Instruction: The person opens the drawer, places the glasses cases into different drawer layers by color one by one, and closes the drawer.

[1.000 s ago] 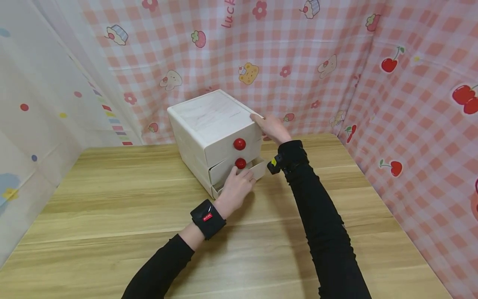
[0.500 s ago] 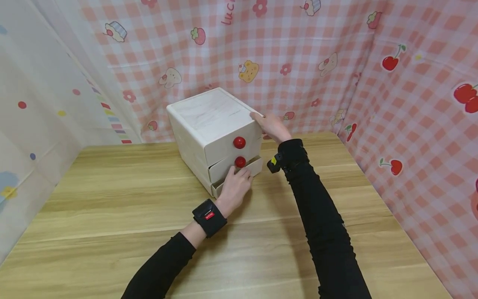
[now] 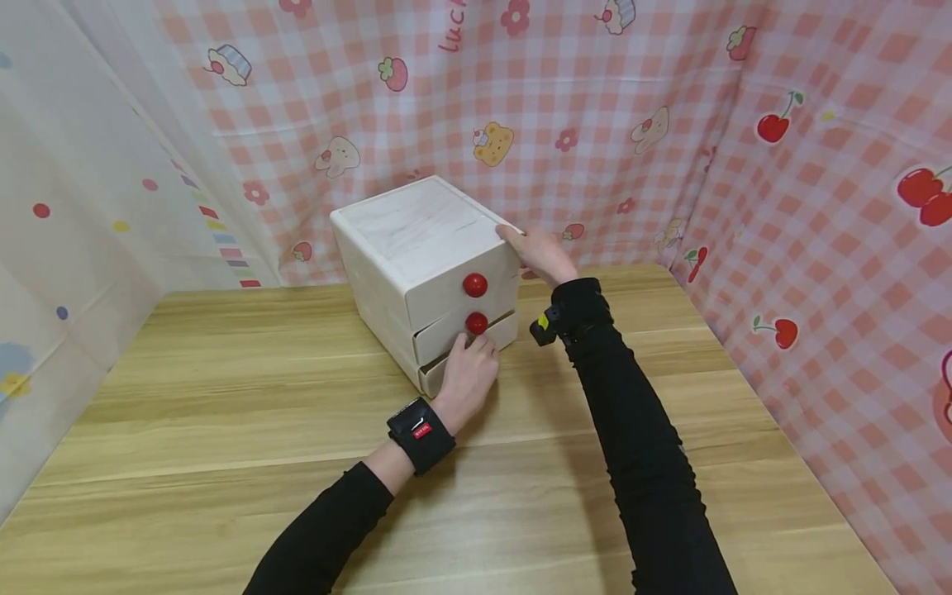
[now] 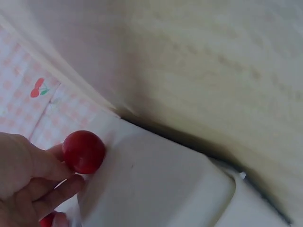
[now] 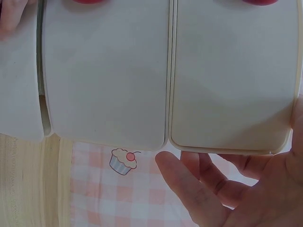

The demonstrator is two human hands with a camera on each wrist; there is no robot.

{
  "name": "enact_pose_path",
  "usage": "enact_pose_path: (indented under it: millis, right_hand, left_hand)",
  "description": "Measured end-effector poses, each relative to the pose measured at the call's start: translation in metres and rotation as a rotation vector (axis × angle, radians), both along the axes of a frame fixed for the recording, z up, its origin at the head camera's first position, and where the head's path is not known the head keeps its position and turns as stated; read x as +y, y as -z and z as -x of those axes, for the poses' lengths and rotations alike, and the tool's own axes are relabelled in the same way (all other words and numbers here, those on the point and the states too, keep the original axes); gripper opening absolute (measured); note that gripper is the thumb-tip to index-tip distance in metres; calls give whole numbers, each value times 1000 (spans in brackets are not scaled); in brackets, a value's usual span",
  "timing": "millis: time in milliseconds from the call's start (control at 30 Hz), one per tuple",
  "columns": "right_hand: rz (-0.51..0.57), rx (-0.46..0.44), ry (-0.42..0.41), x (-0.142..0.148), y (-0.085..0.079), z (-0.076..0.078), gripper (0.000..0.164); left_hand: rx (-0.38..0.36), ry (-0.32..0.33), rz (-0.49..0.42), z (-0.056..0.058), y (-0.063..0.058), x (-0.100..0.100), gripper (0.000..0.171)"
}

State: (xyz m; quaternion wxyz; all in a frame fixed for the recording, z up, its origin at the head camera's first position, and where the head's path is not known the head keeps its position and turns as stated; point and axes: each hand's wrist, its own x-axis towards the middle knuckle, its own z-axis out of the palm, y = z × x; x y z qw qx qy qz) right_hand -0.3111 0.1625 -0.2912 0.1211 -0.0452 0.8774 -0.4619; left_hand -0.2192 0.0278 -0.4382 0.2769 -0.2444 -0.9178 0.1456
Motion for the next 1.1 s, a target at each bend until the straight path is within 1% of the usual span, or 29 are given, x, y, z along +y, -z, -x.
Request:
enact_pose_path:
  millis: [67, 200, 300, 467, 700, 867, 933, 1000, 1033, 1100]
  right_hand:
    - [-1, 0, 0, 0, 0, 0, 65]
    - [1, 5, -3, 1, -1, -1, 65]
    - [-2, 12, -1, 2, -2, -1, 65]
    - [-14, 14, -4, -1, -1, 0, 66]
    - [-10, 27, -11, -4, -2, 1, 65]
    - [-17, 22, -13, -5, -1, 2, 64]
    - [-20, 22, -11, -5, -1, 2, 64]
    - [-24, 32, -10, -4, 1, 2, 64]
    - [-23, 39, -8, -3, 1, 2, 64]
    - [-5, 51, 3, -1, 4, 2, 64]
  left_hand:
    - [-7, 8, -7, 0, -1, 1, 20]
    - [-42, -1, -28, -2, -3, 1, 18]
    - [-63, -23, -34, -6, -5, 2, 16]
    - [-70, -75, -24, -12, -5, 2, 19]
    - [-103, -133, -42, -12, -5, 5, 26]
    - [-135, -161, -55, -15, -4, 9, 26]
    - [-145, -156, -64, -17, -5, 9, 23]
    - [-155, -129, -92, -19, -6, 6, 19]
    - [-164, -106, -116, -20, -8, 5, 16]
    - [-202, -34, -188, -22, -15, -2, 11]
